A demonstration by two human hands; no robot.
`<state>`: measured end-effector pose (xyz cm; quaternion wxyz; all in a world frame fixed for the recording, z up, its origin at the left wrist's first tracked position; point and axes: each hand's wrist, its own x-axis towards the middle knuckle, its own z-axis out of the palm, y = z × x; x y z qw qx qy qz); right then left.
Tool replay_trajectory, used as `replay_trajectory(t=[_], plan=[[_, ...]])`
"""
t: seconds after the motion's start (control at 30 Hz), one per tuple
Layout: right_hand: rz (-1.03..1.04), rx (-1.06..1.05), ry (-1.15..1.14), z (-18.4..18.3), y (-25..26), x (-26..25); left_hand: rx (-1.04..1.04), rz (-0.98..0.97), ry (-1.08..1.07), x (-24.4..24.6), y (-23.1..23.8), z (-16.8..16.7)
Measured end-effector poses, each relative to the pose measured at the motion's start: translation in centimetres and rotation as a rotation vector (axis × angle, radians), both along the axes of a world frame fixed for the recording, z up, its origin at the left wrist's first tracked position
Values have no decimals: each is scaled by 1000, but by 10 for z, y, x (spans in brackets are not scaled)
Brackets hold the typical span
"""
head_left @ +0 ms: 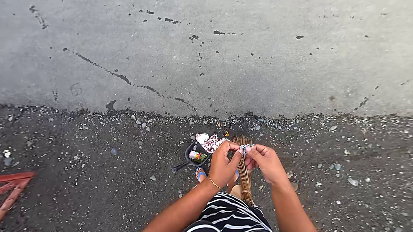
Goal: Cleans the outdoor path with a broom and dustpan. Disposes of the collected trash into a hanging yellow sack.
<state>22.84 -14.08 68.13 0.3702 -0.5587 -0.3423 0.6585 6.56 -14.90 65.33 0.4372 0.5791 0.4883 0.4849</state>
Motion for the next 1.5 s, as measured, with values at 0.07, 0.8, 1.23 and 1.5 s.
replay_trajectory(t=[0.07,0.8,1.23,1.5], plan=[[-23,-13,50,-3,1,-4,9,6,-22,1,-2,-3],[172,51,50,3,18,31,-409,-182,-194,-15,22,22],[76,98,122,2,9,23,-460,-24,-398,-8,19,23],[78,67,133,2,10,22,-522,33,-489,-4,19,22]])
